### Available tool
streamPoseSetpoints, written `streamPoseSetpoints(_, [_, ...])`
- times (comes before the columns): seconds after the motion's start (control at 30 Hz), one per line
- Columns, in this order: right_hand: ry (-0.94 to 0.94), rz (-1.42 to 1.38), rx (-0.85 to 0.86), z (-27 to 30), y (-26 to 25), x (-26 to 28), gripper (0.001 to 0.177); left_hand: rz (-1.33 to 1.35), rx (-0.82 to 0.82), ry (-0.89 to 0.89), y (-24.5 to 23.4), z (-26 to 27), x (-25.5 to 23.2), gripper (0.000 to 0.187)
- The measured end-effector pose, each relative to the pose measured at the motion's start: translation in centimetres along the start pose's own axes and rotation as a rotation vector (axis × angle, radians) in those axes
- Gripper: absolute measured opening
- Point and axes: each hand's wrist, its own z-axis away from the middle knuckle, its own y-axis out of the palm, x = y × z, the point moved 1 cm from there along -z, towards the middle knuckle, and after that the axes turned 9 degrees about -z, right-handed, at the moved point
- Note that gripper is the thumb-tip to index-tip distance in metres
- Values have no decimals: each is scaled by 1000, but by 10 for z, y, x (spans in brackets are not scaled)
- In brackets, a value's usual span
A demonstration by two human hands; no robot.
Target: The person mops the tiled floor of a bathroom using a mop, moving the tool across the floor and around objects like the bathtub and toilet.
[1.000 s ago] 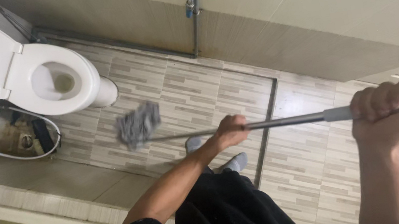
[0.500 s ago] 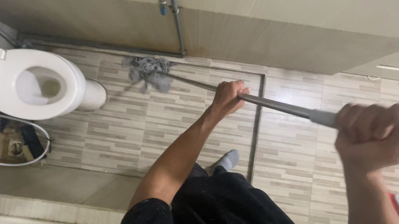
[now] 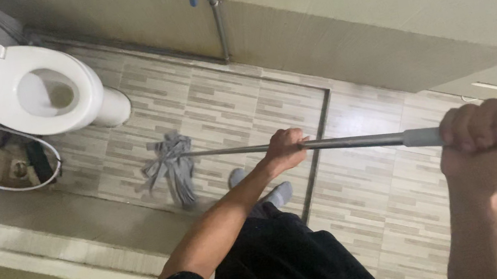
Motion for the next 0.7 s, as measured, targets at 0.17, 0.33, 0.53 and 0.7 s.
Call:
streamPoseSetpoints(0.17, [-150, 137, 115, 18, 14, 16, 52, 57, -8, -27, -31, -37, -10, 44])
streamPoseSetpoints(0.33, [-511, 563, 271, 19, 16, 12, 51, 108, -72, 59, -49, -55, -18, 45])
streamPoseSetpoints(0.53, [-200, 21, 21, 5, -49, -1, 52, 104, 103, 105, -12, -11, -26, 26])
streamPoseSetpoints(0.7, [-32, 63, -164, 16, -47, -11, 47, 99, 203, -47, 28, 46, -20, 42])
